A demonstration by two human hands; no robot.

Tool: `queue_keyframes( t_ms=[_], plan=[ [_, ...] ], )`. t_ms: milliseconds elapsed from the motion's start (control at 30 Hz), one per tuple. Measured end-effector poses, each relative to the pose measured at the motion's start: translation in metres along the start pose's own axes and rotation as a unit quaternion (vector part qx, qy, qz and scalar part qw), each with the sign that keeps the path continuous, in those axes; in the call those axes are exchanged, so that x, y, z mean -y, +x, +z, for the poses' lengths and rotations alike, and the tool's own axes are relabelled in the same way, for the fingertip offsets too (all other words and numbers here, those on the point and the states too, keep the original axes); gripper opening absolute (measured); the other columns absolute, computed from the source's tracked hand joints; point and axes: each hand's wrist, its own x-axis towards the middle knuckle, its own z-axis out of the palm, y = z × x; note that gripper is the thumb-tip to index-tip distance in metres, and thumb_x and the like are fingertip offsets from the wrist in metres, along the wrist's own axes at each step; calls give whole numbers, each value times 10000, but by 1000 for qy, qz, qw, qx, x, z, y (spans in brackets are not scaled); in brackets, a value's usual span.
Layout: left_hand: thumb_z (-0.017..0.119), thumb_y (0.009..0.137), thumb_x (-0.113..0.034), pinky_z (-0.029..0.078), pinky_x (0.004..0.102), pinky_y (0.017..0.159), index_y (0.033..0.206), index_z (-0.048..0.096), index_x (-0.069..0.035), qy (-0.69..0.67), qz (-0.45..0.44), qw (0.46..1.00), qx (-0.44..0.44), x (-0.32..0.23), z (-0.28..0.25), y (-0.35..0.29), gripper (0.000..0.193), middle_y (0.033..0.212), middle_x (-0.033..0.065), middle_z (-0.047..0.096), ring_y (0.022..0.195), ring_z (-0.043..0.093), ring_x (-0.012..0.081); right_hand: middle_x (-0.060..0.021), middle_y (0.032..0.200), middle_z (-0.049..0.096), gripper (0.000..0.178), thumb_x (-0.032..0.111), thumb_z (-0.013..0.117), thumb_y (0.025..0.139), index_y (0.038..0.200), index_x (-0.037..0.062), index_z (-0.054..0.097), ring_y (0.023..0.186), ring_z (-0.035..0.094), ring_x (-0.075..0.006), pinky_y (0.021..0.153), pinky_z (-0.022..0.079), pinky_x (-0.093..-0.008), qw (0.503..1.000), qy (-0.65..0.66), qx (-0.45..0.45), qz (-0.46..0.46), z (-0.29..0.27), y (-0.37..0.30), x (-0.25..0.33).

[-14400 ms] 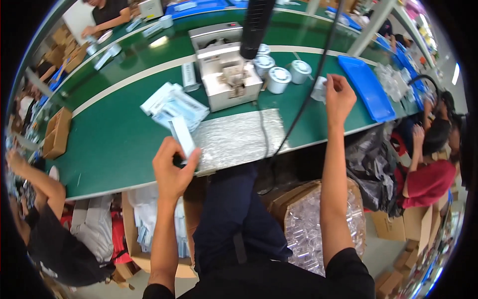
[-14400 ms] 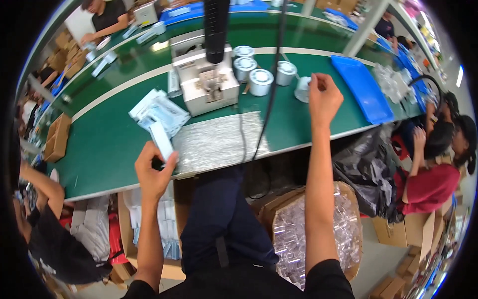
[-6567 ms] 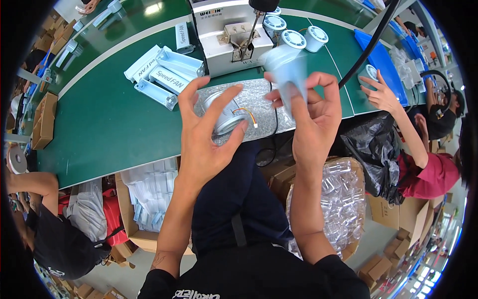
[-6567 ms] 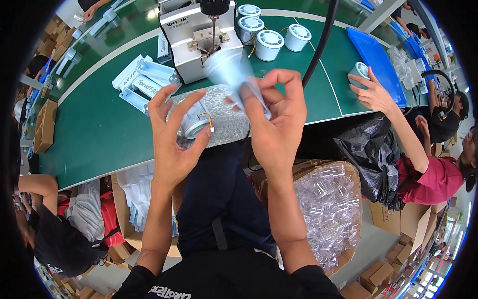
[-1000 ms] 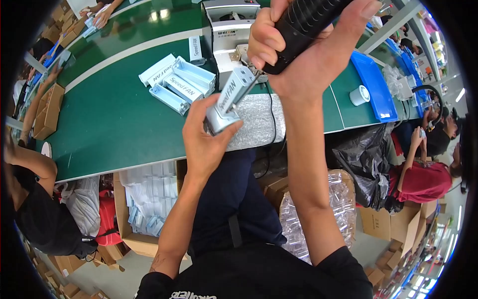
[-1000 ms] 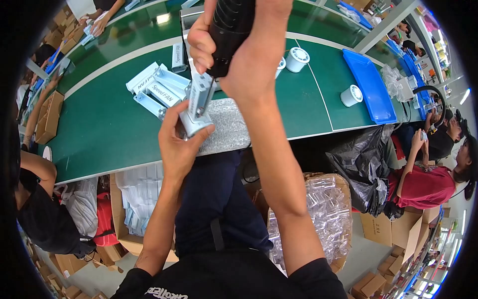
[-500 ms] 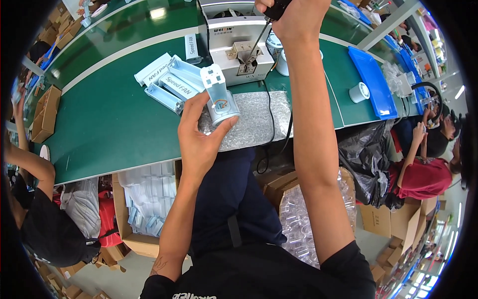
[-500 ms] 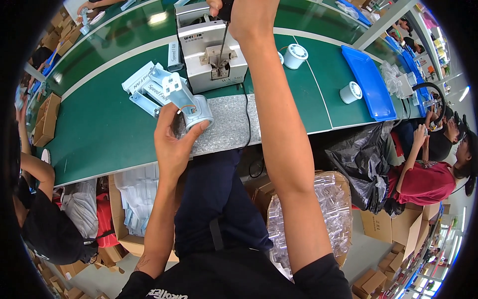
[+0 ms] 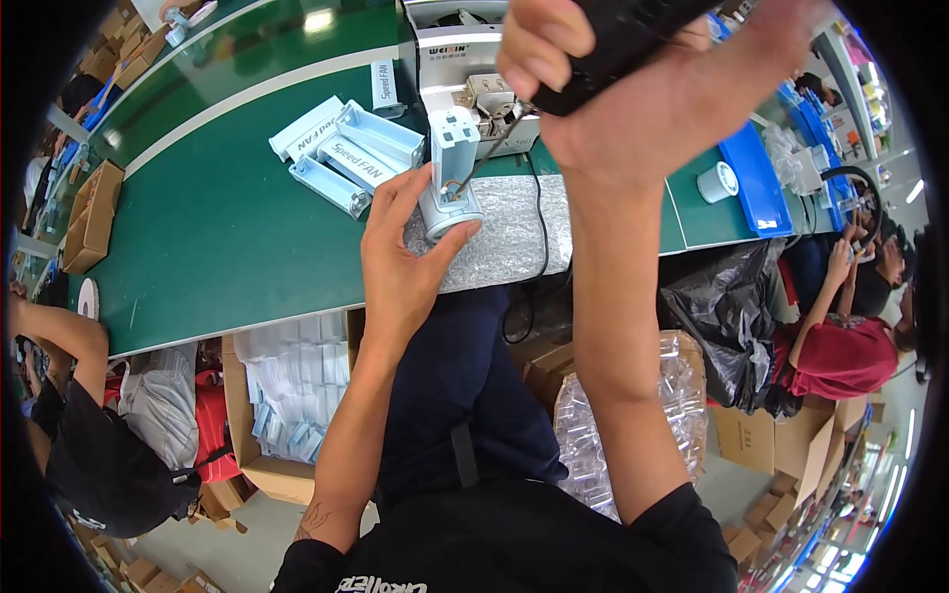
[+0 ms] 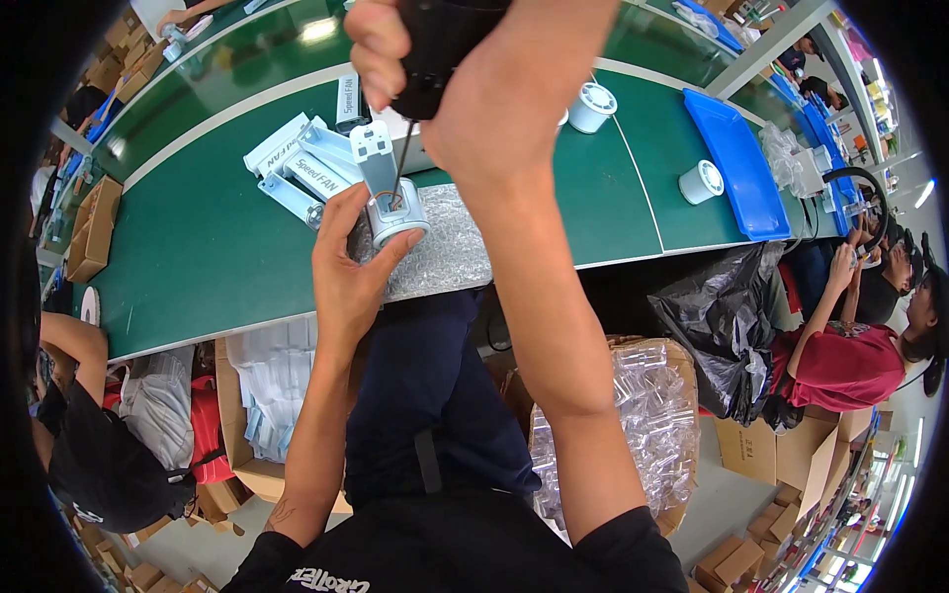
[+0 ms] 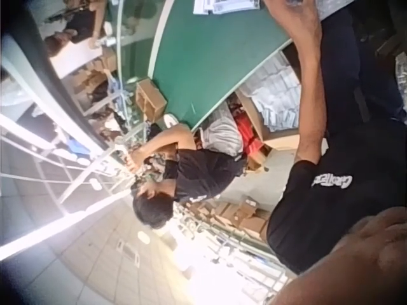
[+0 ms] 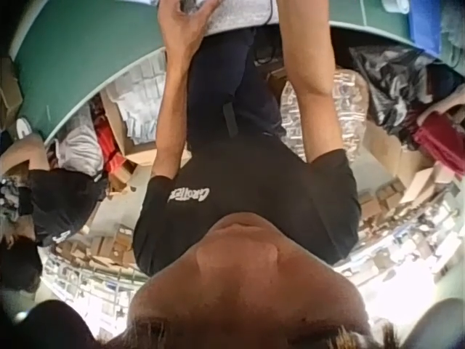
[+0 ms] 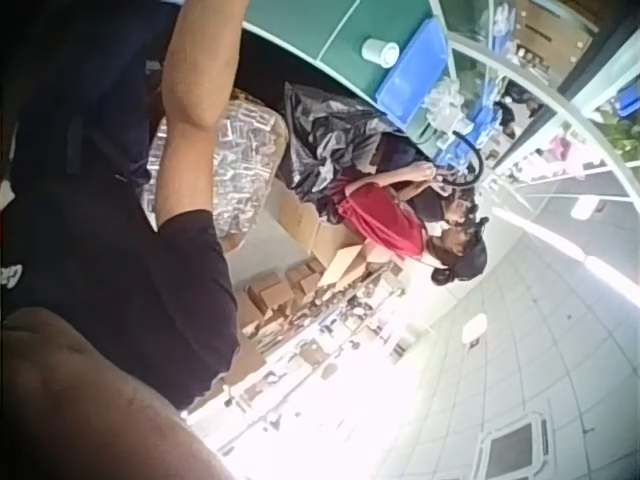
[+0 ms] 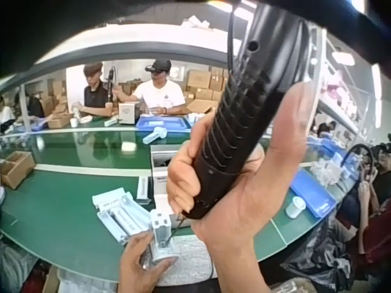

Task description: The person assembles portable handheld fans by hand, joining fan handles, fan housings, and fan blades with screws. An electric screwdriver is used to secure the screws.

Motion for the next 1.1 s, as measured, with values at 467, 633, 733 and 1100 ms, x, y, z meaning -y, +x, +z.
queue_keyframes(
  t_ms=[467, 633, 733, 1100],
  plan=[
    [905, 760, -52, 505, 357, 1000, 1386, 632, 6, -9, -11, 1000, 8, 2, 5, -1, 686, 1261, 139, 616, 1152, 631, 246, -67, 491, 457, 894, 919, 359, 892, 745, 53, 526, 395, 453, -172, 390, 387, -293, 996, 63, -12, 60, 11, 1, -9],
    [898, 766, -50, 509, 354, 976, 1378, 643, 5, -22, -18, 1000, -1, -2, 4, -1, 665, 1222, 122, 612, 1124, 624, 238, -51, 490, 449, 887, 917, 355, 897, 741, 60, 519, 392, 447, -155, 385, 374, -277, 967, 226, 105, -55, 4, 7, -25],
    [899, 766, -53, 507, 354, 979, 1368, 646, 10, -17, -14, 1000, -7, -2, 6, -1, 656, 1224, 126, 610, 1122, 624, 247, -46, 490, 450, 890, 912, 342, 906, 740, 56, 521, 386, 442, -145, 377, 365, -272, 957, 235, 130, -105, 7, 9, -26],
    [907, 768, -94, 503, 370, 993, 1341, 644, 19, -9, -6, 1000, -17, 0, 7, 0, 640, 1258, 153, 616, 1144, 637, 274, -14, 534, 441, 765, 881, 457, 890, 762, 127, 490, 421, 431, -133, 399, 344, -262, 994, 98, -44, -12, -35, 64, -49]
  ],
)
